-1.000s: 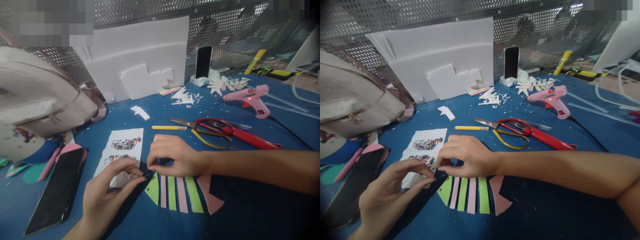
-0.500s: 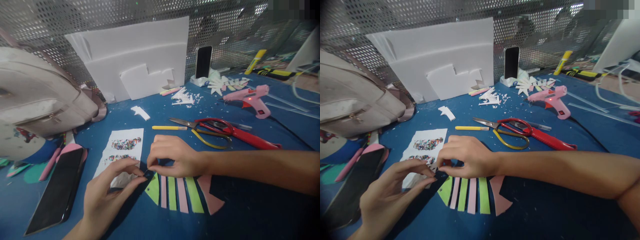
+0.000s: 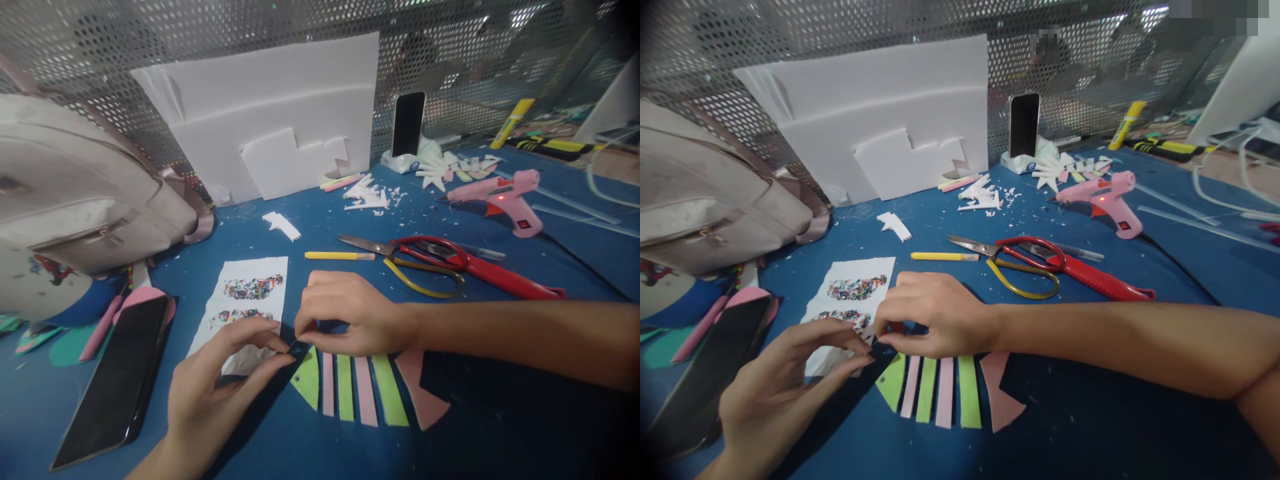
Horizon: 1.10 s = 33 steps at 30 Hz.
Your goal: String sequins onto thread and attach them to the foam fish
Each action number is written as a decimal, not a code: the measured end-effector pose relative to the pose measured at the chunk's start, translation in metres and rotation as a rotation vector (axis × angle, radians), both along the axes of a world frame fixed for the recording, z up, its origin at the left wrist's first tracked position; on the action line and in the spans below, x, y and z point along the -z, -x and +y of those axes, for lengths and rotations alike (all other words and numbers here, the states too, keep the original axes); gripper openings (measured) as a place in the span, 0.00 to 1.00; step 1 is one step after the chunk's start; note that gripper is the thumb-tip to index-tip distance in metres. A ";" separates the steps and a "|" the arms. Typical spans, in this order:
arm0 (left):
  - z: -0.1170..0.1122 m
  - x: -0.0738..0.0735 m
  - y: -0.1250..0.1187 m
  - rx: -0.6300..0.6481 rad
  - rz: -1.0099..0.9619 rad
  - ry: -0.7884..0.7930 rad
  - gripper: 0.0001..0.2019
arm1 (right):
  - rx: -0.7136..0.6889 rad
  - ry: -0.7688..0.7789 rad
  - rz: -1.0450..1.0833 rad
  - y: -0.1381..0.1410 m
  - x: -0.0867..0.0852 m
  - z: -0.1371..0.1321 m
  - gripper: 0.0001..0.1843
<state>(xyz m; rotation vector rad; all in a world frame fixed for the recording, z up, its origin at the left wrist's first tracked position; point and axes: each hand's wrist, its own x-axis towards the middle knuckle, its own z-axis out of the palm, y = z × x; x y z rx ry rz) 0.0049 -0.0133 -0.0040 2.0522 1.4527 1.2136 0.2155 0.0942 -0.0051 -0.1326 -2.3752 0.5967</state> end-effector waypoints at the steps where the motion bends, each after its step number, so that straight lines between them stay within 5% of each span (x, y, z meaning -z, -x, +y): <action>1: 0.000 0.000 0.000 -0.001 -0.002 0.001 0.19 | 0.001 -0.001 0.001 0.000 0.000 0.000 0.07; 33: -0.001 0.002 0.002 -0.007 0.017 -0.050 0.18 | 0.056 -0.096 0.037 0.000 0.000 -0.001 0.08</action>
